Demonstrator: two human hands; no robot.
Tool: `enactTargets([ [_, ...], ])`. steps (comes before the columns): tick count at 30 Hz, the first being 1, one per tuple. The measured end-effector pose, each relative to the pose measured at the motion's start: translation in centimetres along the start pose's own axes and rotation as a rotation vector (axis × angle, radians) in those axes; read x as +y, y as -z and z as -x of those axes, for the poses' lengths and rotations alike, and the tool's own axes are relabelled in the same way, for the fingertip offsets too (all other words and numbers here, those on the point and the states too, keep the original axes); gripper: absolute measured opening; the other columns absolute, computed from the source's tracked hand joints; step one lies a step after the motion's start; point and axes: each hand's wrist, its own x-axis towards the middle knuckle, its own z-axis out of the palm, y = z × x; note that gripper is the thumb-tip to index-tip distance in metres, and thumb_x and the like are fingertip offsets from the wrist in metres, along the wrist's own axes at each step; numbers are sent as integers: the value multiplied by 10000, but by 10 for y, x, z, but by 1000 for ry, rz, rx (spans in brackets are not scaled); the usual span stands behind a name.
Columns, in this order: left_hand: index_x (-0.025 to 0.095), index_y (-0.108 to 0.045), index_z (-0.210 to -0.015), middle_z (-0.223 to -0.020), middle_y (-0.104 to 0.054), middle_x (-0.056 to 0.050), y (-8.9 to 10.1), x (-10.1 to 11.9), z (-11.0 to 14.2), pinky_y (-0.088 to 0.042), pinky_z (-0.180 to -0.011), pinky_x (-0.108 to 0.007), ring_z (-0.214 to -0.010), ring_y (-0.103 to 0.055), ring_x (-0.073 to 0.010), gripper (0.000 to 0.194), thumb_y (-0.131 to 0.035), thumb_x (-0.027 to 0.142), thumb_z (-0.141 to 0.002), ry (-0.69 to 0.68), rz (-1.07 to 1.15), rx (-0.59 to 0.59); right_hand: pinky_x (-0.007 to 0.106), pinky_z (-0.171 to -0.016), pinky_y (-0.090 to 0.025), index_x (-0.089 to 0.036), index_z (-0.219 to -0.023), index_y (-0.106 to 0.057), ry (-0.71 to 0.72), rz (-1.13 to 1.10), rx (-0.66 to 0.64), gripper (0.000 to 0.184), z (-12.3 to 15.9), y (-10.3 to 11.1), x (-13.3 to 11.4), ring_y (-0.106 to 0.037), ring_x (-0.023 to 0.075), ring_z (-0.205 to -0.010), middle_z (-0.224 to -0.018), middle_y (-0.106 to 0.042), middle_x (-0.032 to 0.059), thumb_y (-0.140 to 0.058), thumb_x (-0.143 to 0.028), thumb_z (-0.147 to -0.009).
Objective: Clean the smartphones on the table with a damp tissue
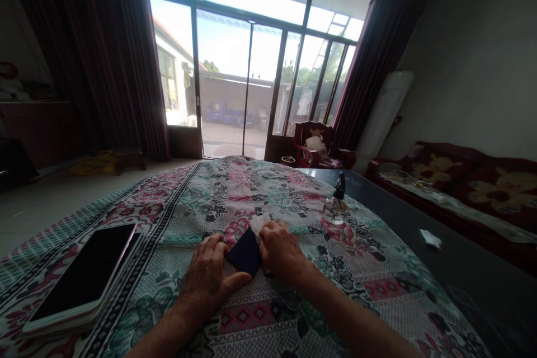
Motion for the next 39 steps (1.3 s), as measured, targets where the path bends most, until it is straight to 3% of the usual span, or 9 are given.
enactTargets([
  [4, 195, -596, -904, -1262, -560, -132, -2, -1, 1, -394, -1048, -509, -1231, -481, -354, 413, -757, 451, -622, -5, 8, 22, 331, -690, -416, -163, -809, -662, 121, -5, -160, 129, 15, 12, -26, -551, 232, -852, -991, -621, 136, -539, -147, -772],
  [7, 202, -595, -892, -1262, -556, -117, -3, -3, 2, -394, -1049, -503, -1230, -479, -344, 389, -750, 449, -633, -17, 13, 33, 319, -641, -408, -166, -842, -657, 154, 23, -203, 138, 18, 18, -30, -548, 229, -829, -1007, -612, 135, -554, -149, -752],
  [17, 193, -610, -805, -1230, -567, -131, 4, 3, 1, -403, -1036, -506, -1214, -480, -339, 265, -712, 422, -720, -89, 41, 9, 310, -710, -409, -190, -882, -638, -81, 30, -58, 210, -11, 4, 23, -569, 224, -891, -1020, -629, 96, -442, -127, -847],
  [21, 173, -632, -978, -1205, -593, -132, 2, 2, 1, -424, -1032, -502, -1196, -506, -330, 367, -724, 408, -711, -93, 68, 40, 288, -765, -415, -179, -892, -631, -94, -31, 7, 204, -18, -2, 38, -583, 198, -894, -1014, -628, 95, -454, -96, -831],
  [24, 185, -632, -1093, -1229, -596, -115, 1, 2, 1, -434, -1037, -482, -1203, -516, -309, 407, -702, 366, -735, -148, 85, 34, 266, -801, -417, -173, -878, -643, -45, -144, 64, 203, -20, -10, 42, -587, 180, -907, -1000, -632, 86, -483, -69, -808],
  [28, 186, -650, -1007, -1232, -600, -114, 3, 5, 2, -434, -1041, -478, -1214, -510, -309, 319, -699, 341, -733, -200, 102, 22, 265, -838, -418, -176, -893, -663, 33, -289, 131, 206, -16, -19, 31, -580, 174, -941, -1015, -642, 77, -518, -66, -797],
  [35, 169, -633, -900, -1091, -634, -118, 11, 13, 1, -441, -1019, -477, -1135, -543, -300, 236, -712, 272, -703, -172, 94, -19, 300, -838, -409, -203, -855, -685, 320, -278, 41, 185, 3, -21, -9, -543, 176, -866, -921, -662, 37, -566, -113, -744],
  [39, 161, -650, -992, -1153, -622, -127, 10, 12, 1, -434, -1025, -488, -1166, -523, -309, 324, -721, 308, -713, -181, 97, -23, 309, -884, -393, -221, -933, -701, 335, -239, 55, 213, -8, -22, -5, -552, 183, -943, -1002, -685, 30, -536, -142, -824],
])
